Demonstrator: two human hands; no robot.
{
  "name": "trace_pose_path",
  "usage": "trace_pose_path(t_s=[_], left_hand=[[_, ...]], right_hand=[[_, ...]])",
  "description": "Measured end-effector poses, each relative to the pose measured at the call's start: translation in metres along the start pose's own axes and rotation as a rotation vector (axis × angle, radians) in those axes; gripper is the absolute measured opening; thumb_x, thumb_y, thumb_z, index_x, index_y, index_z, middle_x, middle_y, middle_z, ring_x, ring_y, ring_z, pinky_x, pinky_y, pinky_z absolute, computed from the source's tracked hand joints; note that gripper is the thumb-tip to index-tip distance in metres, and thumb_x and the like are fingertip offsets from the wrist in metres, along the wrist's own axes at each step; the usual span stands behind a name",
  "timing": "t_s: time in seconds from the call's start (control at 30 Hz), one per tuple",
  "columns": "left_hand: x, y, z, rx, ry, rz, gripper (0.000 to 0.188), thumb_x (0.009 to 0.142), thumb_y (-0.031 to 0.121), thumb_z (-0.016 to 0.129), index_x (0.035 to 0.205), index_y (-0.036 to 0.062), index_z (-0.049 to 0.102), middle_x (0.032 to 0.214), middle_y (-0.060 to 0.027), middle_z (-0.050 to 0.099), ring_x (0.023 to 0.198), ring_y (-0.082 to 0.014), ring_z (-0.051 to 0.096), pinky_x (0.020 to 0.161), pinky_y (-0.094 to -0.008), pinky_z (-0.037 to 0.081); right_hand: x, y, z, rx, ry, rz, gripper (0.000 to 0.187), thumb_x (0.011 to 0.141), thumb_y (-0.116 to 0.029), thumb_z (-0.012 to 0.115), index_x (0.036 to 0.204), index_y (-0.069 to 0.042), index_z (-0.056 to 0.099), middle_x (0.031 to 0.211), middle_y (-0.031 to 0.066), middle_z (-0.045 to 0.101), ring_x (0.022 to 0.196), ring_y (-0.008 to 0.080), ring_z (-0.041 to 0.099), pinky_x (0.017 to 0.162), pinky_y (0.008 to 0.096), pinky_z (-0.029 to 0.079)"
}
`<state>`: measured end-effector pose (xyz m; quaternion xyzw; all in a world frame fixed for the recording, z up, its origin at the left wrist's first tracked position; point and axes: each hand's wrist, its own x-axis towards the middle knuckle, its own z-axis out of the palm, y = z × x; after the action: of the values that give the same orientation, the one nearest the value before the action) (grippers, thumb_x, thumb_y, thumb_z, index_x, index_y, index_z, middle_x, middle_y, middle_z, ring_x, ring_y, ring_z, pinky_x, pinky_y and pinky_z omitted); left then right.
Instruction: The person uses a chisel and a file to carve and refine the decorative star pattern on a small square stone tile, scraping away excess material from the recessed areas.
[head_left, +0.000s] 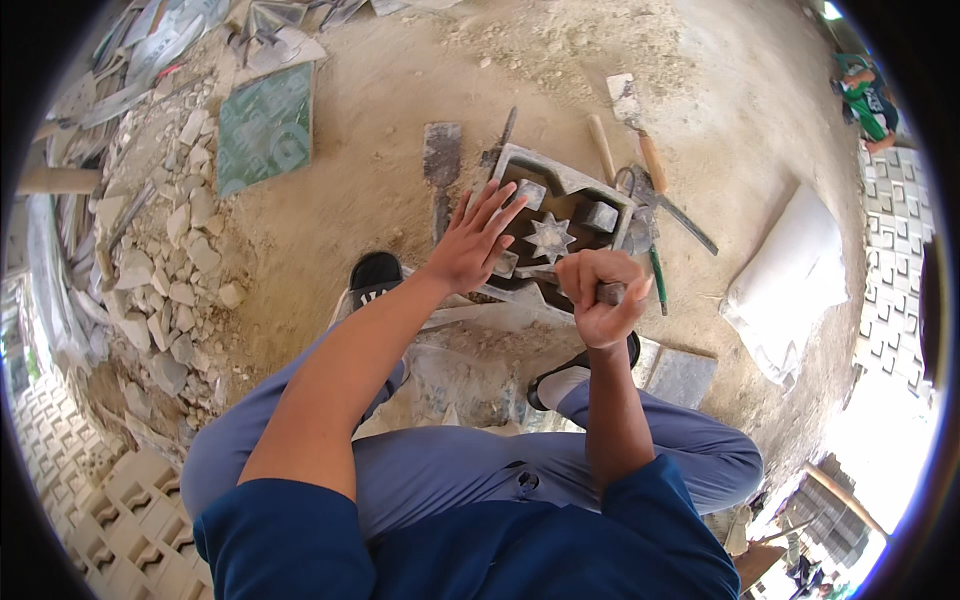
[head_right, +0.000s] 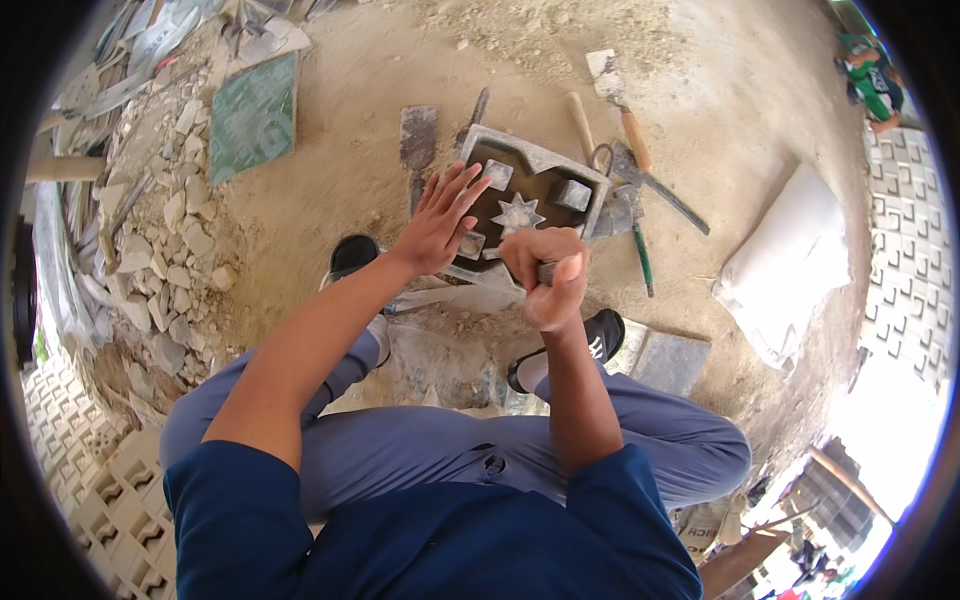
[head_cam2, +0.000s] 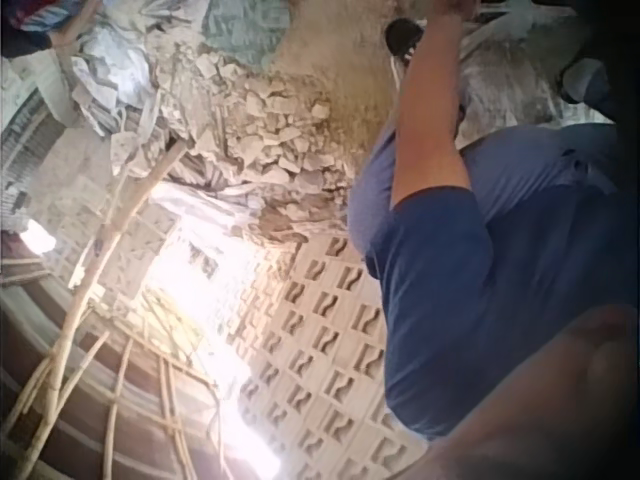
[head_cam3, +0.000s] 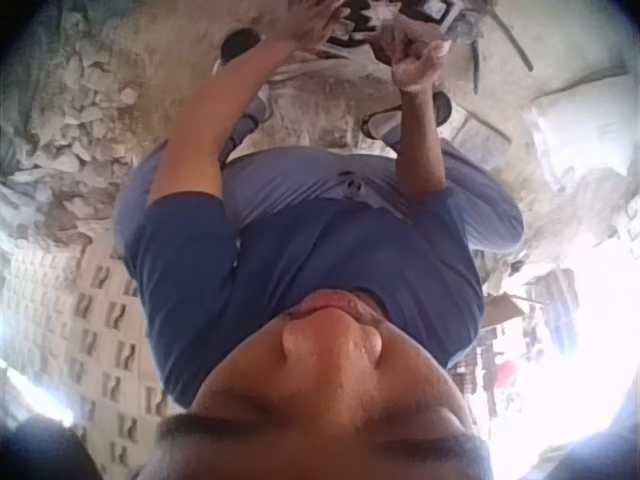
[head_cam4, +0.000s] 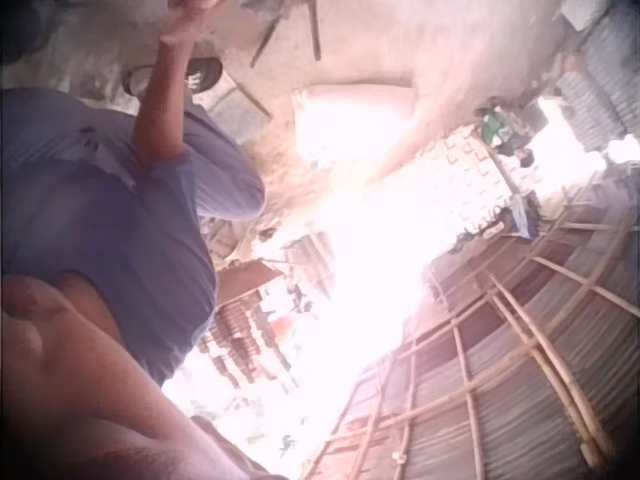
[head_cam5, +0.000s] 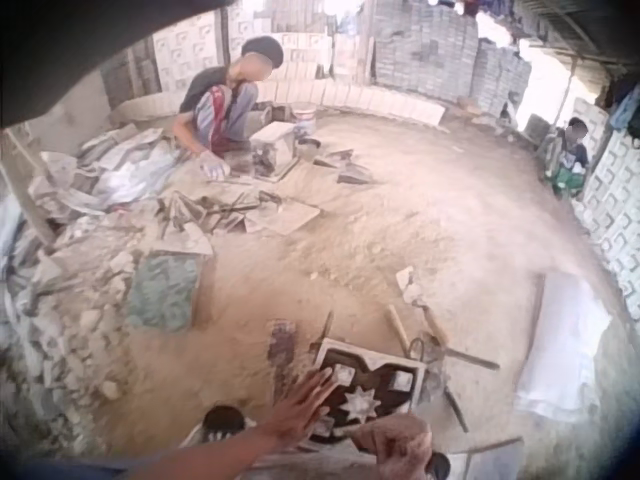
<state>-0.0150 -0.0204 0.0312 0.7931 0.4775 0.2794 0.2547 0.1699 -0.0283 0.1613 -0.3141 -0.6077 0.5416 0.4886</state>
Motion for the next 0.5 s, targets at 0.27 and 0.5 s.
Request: trace_pose_path(t_s=[0.27, 0.5], left_hand=[[0.004, -0.004, 0.002, -0.009, -0.001, 0.01, 0.054, 0.108, 0.035, 0.037, 0.159, 0.0223, 0.025, 0.166, -0.0061, 0.02, 0.155, -0.0289, 0.012, 0.124, -0.0529, 0.008], [0.003, -0.002, 0.001, -0.023, 0.0, 0.012, 0.053, 0.108, 0.033, 0.036, 0.159, 0.0223, 0.026, 0.166, -0.0061, 0.02, 0.155, -0.029, 0.013, 0.124, -0.0519, 0.009]], right_hand=[[-0.003, 0.008, 0.006, -0.056, 0.091, -0.038, 0.079, 0.1, -0.067, 0.027, 0.051, -0.004, 0.03, 0.047, 0.0033, 0.029, 0.04, 0.0181, 0.027, 0.043, 0.0345, 0.021], [-0.016, 0.003, -0.002, 0.138, 0.249, -0.049, 0.076, 0.104, -0.06, 0.028, 0.052, -0.004, 0.031, 0.048, 0.0029, 0.033, 0.044, 0.0165, 0.03, 0.045, 0.0329, 0.023]])
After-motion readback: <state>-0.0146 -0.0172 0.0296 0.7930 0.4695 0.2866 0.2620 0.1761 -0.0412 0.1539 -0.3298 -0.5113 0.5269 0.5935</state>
